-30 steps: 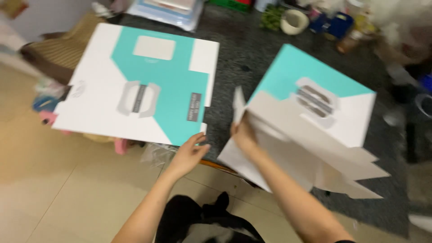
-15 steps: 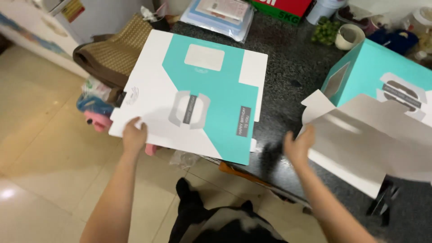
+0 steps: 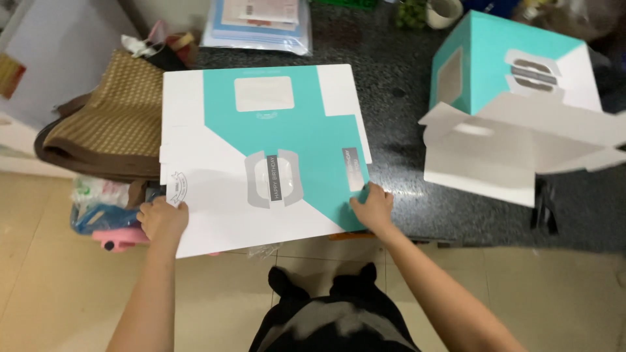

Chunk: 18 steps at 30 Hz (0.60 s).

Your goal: Assembling and stapling cardboard cake boxes.

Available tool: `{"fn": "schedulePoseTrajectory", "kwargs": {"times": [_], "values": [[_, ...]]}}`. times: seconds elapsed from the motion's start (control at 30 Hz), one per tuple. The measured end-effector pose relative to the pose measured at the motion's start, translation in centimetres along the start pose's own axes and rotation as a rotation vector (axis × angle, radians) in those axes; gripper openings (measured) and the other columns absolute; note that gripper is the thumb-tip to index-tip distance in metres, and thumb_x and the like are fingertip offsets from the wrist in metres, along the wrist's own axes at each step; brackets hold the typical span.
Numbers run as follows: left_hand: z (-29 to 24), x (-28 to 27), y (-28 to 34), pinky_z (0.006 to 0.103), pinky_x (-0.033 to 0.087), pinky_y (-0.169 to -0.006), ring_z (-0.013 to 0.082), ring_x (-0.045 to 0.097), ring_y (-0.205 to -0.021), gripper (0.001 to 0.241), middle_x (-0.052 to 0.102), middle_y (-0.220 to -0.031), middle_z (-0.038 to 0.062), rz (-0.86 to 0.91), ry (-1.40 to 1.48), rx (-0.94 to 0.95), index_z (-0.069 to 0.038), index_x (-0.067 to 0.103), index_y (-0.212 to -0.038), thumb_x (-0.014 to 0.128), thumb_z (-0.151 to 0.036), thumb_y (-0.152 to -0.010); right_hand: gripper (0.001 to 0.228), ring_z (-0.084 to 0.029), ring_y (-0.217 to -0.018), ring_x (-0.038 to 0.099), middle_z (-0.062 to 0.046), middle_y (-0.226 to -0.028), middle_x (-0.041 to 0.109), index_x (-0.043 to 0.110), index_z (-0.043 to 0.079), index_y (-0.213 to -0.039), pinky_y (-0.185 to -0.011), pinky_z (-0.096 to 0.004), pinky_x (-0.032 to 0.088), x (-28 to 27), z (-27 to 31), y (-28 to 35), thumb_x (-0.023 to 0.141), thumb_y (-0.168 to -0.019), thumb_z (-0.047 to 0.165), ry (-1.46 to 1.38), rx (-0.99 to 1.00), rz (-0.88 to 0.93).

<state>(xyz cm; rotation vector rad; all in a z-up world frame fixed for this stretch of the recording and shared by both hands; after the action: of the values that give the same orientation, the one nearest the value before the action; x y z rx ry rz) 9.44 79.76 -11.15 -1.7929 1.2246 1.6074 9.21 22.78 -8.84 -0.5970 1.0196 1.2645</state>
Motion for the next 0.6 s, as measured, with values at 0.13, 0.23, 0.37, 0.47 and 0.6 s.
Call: {"fn": "schedulePoseTrajectory", "kwargs": {"times": [0.13, 0.23, 0.37, 0.47, 0.6], "values": [[-2.6, -2.3, 3.3, 0.0539, 0.04, -0.111, 0.0453, 0.043, -0.131, 0.066, 0.048, -0.144, 0.028, -0.025, -0.038, 0.034, 0.005, 0.061, -0.129, 0.074, -0.043, -0.086, 0.084, -0.047, -0.135, 0.037, -0.023, -0.147, 0.05, 0.046, -0.004, -0.146, -0.113, -0.054, 0.032, 1.1, -2.0, -0.9, 0.074, -0.079, 0.039, -0.104, 0.17, 0.109], [-2.0, -3.6, 4.9, 0.0568, 0.043, -0.098, 0.0442, 0.048, -0.124, 0.066, 0.053, -0.136, 0.025, -0.03, -0.026, 0.025, 0.005, 0.06, -0.123, 0.079, -0.042, -0.08, 0.084, -0.049, -0.134, 0.037, -0.029, -0.147, 0.045, 0.048, -0.004, -0.145, -0.114, -0.057, 0.029, -0.8, -1.5, -1.2, 0.078, -0.08, 0.042, 0.031, 0.11, 0.003], [-0.4, -3.9, 5.0, 0.0427, 0.055, -0.083, 0.0319, 0.07, -0.091, 0.057, 0.075, -0.101, 0.022, 0.129, 0.441, 0.089, 0.008, 0.068, -0.118, 0.078, -0.039, -0.088, 0.083, -0.045, -0.134, 0.044, -0.026, -0.142, 0.054, 0.05, 0.008, -0.149, -0.109, -0.057, 0.041, -3.2, -4.6, -0.9, 0.074, -0.081, 0.05, -0.123, 0.403, 0.075], [0.5, -2.6, 5.5, 0.036, 0.055, -0.072, 0.0208, 0.071, -0.079, 0.045, 0.079, -0.095, 0.014, 0.378, 0.738, 0.05, 0.005, 0.076, -0.112, 0.077, -0.033, -0.089, 0.08, -0.039, -0.135, 0.046, -0.023, -0.137, 0.06, 0.056, 0.013, -0.145, -0.11, -0.057, 0.04, -6.5, -3.4, 0.2, 0.074, -0.082, 0.057, -0.129, 0.488, 0.15], [0.2, -4.2, 8.0, 0.0338, 0.055, -0.07, 0.0199, 0.073, -0.081, 0.037, 0.079, -0.095, 0.014, 0.515, 0.686, -0.006, 0.001, 0.074, -0.118, 0.076, -0.023, -0.09, 0.05, -0.029, -0.127, 0.052, -0.006, -0.123, 0.072, 0.071, 0.018, -0.126, -0.106, -0.056, 0.036, -9.1, -2.4, 0.5, 0.071, -0.09, 0.052, 0.222, 0.399, 0.237]]}}
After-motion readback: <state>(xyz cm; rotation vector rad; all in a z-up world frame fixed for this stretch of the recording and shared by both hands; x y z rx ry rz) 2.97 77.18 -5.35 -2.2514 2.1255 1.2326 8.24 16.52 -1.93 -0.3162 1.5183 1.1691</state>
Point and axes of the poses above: each hand's wrist, its own y-axis away from the middle knuckle, its own x-axis out of the palm, z = x × y, the point moved 8 cm from there along -y, towards the middle knuckle
